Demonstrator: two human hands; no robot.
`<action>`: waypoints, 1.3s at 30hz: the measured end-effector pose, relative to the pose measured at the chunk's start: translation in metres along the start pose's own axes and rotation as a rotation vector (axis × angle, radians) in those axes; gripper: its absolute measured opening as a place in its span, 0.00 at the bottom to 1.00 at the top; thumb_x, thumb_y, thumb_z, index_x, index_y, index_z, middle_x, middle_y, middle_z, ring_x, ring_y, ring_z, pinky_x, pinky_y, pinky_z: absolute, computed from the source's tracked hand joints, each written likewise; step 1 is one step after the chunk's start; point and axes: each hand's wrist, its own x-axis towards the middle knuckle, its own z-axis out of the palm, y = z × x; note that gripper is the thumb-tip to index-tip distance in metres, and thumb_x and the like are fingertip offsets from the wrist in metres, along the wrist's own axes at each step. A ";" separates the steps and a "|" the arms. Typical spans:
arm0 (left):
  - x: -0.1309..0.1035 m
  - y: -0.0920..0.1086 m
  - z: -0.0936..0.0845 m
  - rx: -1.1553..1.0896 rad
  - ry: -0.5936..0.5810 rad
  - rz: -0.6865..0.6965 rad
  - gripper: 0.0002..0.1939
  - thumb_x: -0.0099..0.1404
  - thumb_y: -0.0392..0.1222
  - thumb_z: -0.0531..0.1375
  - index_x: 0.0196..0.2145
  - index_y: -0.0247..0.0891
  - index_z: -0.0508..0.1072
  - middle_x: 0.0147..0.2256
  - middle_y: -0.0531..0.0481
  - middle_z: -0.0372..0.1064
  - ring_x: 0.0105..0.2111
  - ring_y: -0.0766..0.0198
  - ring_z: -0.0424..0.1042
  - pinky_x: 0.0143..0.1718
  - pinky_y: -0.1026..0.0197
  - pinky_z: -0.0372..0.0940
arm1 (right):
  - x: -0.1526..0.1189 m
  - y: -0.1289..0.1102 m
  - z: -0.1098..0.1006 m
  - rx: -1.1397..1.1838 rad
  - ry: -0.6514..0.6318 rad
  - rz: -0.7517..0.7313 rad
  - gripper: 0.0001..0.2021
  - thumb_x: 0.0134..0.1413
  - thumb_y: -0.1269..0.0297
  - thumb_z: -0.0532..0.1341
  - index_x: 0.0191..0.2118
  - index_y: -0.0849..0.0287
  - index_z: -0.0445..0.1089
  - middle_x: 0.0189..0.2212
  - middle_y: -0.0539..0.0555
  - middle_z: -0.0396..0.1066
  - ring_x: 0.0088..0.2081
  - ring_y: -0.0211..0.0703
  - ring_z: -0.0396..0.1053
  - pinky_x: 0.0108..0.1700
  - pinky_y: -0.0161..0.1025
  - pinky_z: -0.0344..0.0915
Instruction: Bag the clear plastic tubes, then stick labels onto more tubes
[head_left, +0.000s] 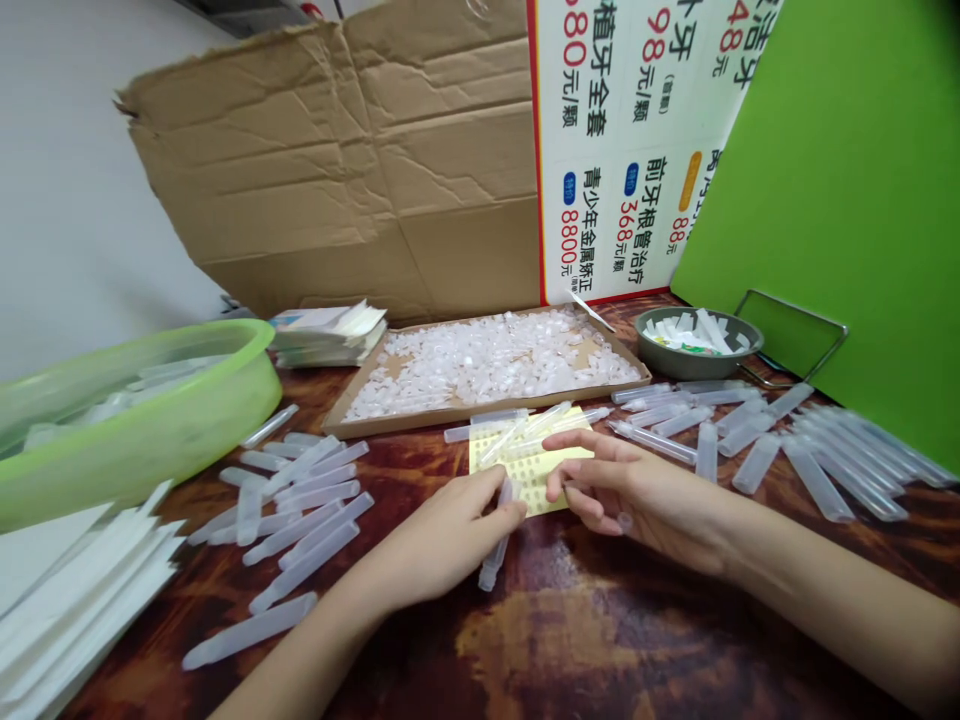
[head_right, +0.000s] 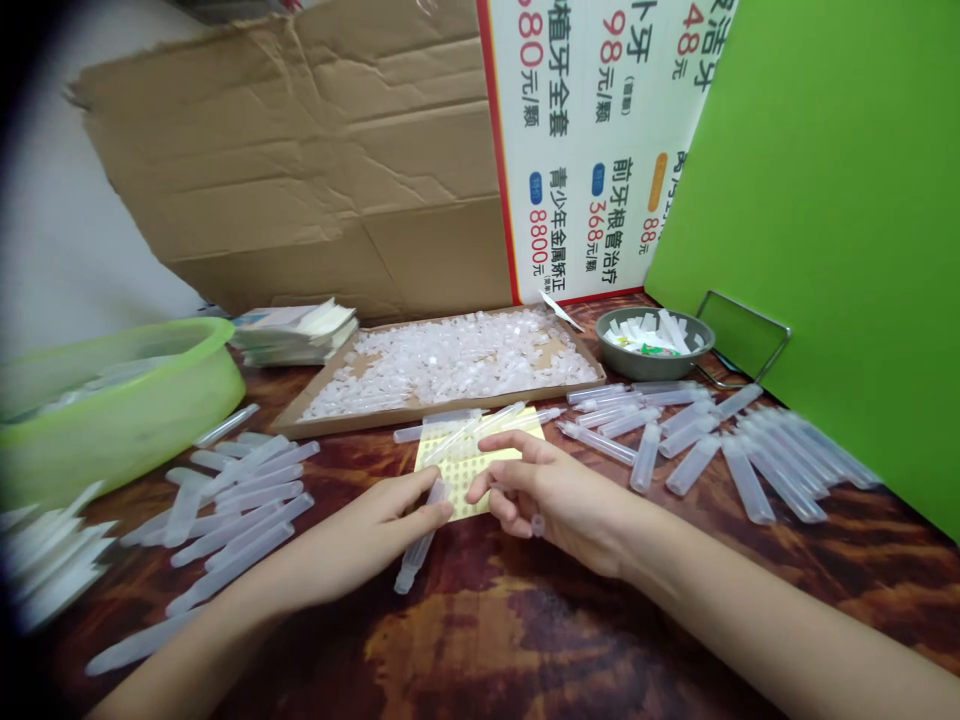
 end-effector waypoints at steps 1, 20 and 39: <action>0.001 -0.001 0.000 -0.007 0.000 0.005 0.16 0.66 0.52 0.47 0.35 0.38 0.67 0.37 0.50 0.70 0.36 0.61 0.66 0.39 0.60 0.59 | 0.001 0.001 0.000 0.001 0.010 -0.003 0.11 0.53 0.70 0.58 0.43 0.59 0.59 0.26 0.50 0.67 0.18 0.27 0.50 0.19 0.27 0.45; -0.002 0.012 0.006 -0.091 0.107 0.031 0.15 0.64 0.53 0.50 0.30 0.38 0.63 0.27 0.53 0.66 0.26 0.65 0.65 0.27 0.65 0.57 | 0.007 0.004 -0.004 -0.008 0.141 -0.022 0.15 0.41 0.74 0.59 0.38 0.58 0.58 0.24 0.45 0.65 0.17 0.26 0.48 0.20 0.30 0.40; -0.008 0.025 0.009 -0.296 0.119 0.178 0.13 0.65 0.49 0.53 0.44 0.45 0.71 0.40 0.54 0.69 0.41 0.61 0.66 0.44 0.63 0.60 | 0.014 0.012 -0.014 -0.865 0.125 -0.399 0.09 0.55 0.62 0.56 0.28 0.59 0.66 0.22 0.48 0.63 0.25 0.36 0.59 0.28 0.34 0.53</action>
